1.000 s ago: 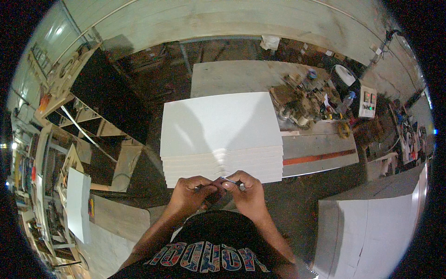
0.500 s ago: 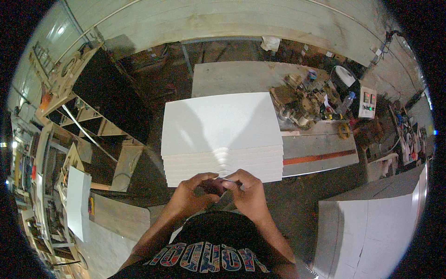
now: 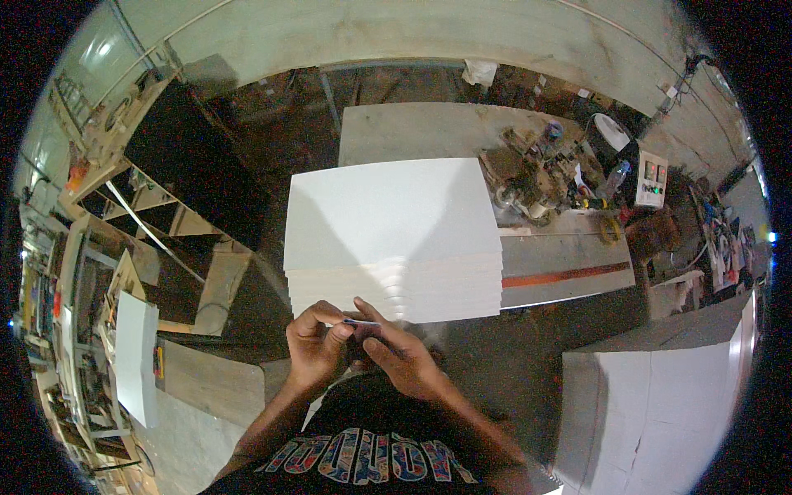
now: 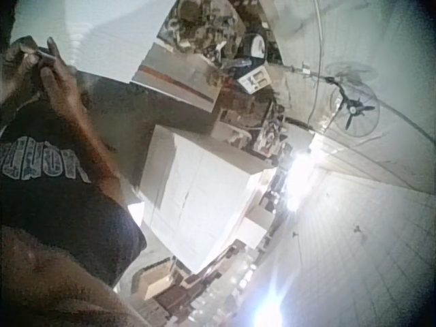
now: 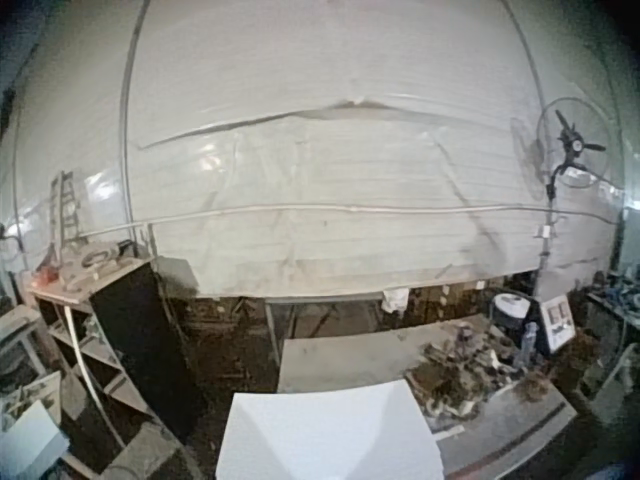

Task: The person sands the edges of stacked white panels using a sanding block. The person repeatedly lifts and repositions the stack to access different edges, then continues sanding the edges with consistent strokes.

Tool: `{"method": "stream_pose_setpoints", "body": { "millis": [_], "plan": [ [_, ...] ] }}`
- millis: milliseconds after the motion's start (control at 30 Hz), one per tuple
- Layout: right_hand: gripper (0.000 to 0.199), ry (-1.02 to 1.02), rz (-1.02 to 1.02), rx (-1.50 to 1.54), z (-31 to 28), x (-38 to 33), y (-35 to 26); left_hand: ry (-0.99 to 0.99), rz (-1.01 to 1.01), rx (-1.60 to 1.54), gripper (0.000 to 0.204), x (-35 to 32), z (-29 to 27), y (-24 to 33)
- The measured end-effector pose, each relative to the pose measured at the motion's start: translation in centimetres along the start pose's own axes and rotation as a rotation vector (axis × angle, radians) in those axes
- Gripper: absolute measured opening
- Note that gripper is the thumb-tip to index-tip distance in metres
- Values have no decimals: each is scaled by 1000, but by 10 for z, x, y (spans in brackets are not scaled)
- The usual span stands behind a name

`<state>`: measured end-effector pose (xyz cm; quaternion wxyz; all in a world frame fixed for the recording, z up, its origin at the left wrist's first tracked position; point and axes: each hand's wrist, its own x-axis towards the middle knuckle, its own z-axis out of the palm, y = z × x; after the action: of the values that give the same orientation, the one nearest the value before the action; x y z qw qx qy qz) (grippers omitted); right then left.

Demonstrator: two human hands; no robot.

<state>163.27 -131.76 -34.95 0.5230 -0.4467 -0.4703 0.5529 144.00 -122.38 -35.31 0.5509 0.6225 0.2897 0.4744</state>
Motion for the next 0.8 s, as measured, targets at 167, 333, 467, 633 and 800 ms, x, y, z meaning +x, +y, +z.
{"method": "stream_pose_setpoints", "body": {
  "millis": [167, 333, 467, 633, 800],
  "plan": [
    [63, 21, -12, 125, 22, 4, 24, 86, -95, -69, 15, -6, -9, -7],
    [57, -49, 96, 230, 19, 3, 32, 52, -24, -228, 12, -5, -22, -17],
    [58, -110, 255, 376, 31, 8, 48, 30, -363, -664, 10, -17, -40, -15],
    [60, -208, 322, 712, 52, 23, 63, 102, -522, -800, 15, -25, -64, -14],
    [61, -224, 318, 900, 72, 45, 70, 171, -559, -786, 18, -23, -84, -14]
  ]
}}
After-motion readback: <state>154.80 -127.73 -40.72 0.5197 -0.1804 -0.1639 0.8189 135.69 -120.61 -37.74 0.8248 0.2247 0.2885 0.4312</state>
